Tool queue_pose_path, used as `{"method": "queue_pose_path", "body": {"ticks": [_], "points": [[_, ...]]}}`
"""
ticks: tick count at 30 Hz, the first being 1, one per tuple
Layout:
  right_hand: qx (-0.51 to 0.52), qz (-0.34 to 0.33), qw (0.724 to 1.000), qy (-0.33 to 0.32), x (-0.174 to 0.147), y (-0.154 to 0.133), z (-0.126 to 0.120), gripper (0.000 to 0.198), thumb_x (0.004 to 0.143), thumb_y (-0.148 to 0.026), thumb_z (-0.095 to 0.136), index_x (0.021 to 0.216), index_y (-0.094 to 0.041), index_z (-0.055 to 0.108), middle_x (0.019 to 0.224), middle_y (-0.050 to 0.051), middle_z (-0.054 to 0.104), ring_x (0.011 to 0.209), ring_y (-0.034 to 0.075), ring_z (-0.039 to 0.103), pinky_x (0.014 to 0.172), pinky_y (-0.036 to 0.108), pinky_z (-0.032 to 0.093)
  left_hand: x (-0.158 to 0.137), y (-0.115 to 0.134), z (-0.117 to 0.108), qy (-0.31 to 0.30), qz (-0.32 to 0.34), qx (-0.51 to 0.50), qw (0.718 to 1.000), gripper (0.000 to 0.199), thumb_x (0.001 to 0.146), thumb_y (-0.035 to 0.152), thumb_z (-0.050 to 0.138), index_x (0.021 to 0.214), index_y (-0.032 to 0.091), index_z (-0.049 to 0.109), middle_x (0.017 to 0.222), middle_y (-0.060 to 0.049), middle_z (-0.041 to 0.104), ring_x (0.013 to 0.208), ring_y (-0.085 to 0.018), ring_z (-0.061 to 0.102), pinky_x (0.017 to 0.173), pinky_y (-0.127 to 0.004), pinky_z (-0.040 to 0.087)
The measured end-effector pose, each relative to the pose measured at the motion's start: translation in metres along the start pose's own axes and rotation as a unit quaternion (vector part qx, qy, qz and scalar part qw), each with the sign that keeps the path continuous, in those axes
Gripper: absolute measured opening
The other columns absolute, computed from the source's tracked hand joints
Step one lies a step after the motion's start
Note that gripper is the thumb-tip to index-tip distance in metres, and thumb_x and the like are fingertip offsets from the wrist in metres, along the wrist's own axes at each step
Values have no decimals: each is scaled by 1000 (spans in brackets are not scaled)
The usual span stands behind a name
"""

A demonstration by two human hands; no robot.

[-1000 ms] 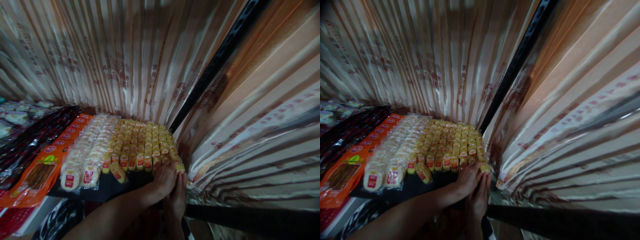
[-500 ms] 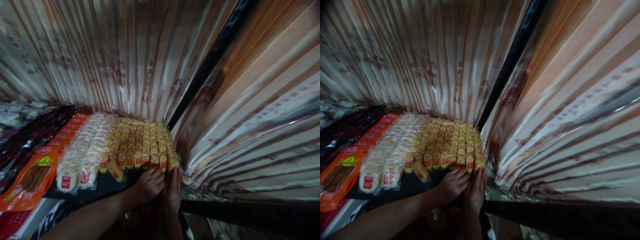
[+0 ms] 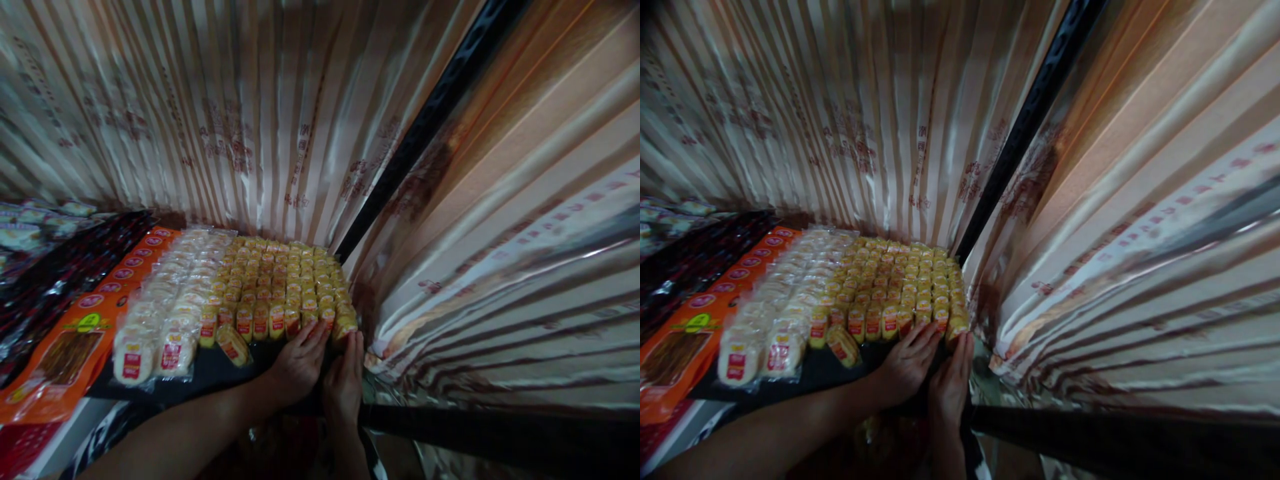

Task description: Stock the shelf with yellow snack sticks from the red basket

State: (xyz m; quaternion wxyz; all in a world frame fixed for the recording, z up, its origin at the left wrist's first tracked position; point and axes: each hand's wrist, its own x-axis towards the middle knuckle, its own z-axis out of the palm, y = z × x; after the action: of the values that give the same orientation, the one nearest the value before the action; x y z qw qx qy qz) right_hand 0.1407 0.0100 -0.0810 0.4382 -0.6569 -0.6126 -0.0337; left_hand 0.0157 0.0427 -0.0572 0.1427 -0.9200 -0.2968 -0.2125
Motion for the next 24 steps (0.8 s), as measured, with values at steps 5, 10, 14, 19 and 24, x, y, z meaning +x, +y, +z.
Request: {"method": "queue_pose_path", "body": {"ticks": [5,10,14,19,24], "points": [[-13,-9,1000,16,6,-2,1,54,89,-13,27,143,-16,23,140,20,31,132,28,30,100,53,35,6,0,2,-9,-24,-4,1000,37,92,24,41,121,6,53,134,-13,49,133,-27,31,114,-43,14],[-45,-7,998,33,9,0,4,53,89,-15,31,141,-13,29,128,21,38,122,30,38,95,53,38,8,0,4,-11,-27,-9,1000,36,92,22,40,120,5,54,131,-14,52,130,-27,36,113,-43,19],[-52,0,998,21,9,2,4,52,89,-17,30,140,-13,30,127,21,39,121,30,38,93,51,39,5,2,11,-7,-25,-5,1000,36,92,22,40,120,4,53,133,-15,50,131,-27,35,113,-44,18],[-54,13,998,12,9,-1,0,51,88,-18,30,138,-10,32,128,22,40,122,29,38,96,50,37,3,2,12,27,-16,-21,999,33,93,22,38,111,3,58,135,-18,46,135,-27,26,113,-43,19],[-19,13,999,29,11,-5,-4,45,86,-19,34,130,-11,41,126,19,41,121,29,38,96,50,36,0,-1,-6,49,-15,-38,998,29,92,20,40,107,5,60,132,-16,50,135,-27,26,112,-43,23]]}}
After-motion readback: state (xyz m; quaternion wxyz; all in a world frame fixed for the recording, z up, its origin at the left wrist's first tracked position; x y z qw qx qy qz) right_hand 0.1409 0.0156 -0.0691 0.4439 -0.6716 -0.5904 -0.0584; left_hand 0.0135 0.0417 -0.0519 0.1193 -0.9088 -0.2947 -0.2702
